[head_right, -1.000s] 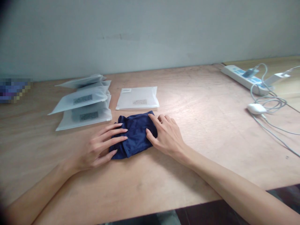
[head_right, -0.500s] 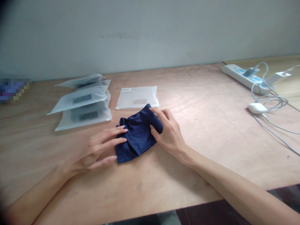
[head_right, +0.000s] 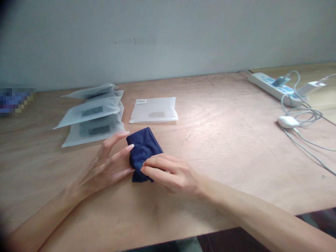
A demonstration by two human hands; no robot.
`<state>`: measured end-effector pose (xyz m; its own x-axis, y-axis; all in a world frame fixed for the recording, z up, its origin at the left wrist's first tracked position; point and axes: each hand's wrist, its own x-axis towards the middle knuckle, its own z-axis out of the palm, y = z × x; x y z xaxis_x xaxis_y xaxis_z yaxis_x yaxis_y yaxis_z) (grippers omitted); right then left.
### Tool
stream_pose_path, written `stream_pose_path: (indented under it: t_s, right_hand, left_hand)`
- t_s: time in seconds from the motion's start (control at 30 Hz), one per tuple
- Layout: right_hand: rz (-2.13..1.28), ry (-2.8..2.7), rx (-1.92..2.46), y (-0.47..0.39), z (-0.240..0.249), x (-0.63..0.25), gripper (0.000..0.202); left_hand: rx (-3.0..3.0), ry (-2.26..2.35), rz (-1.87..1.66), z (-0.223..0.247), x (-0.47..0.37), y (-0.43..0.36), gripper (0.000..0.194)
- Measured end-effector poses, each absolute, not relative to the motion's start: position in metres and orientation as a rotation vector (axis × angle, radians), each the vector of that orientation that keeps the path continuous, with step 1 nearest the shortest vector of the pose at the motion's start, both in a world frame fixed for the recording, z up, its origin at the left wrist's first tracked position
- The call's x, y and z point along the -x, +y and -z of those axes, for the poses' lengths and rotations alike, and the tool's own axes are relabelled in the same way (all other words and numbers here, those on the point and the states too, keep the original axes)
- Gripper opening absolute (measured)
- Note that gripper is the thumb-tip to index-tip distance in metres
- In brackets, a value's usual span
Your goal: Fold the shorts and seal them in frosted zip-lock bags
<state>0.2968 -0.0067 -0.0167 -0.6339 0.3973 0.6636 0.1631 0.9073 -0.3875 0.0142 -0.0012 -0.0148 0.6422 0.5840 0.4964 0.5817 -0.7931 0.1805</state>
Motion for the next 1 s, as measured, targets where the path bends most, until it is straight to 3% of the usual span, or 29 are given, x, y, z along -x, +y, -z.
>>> stream_pose_path:
  t_s: [0.13,0.33,0.67,0.83,1.0]
  right_hand:
    - [-0.345,-2.438,0.220,-0.006,0.010,-0.292,0.025]
    - [-0.306,-2.573,0.321,-0.013,0.013,-0.283,0.015]
    - [-0.119,-2.396,0.688,-0.005,0.013,-0.293,0.011]
    - [0.066,-2.427,0.936,0.004,0.016,-0.299,0.028]
    - [0.260,-2.551,1.015,0.005,0.018,-0.300,0.057]
  left_hand:
    - [-2.927,0.986,-0.683,0.016,-0.015,0.000,0.066]
    - [-2.893,1.012,-0.399,0.024,-0.012,0.003,0.060]
    - [-2.825,1.061,-0.525,0.023,-0.011,0.001,0.057]
    - [-2.788,1.036,-0.575,0.020,-0.012,-0.001,0.055]
    - [-2.749,1.042,-0.615,0.020,-0.015,-0.003,0.058]
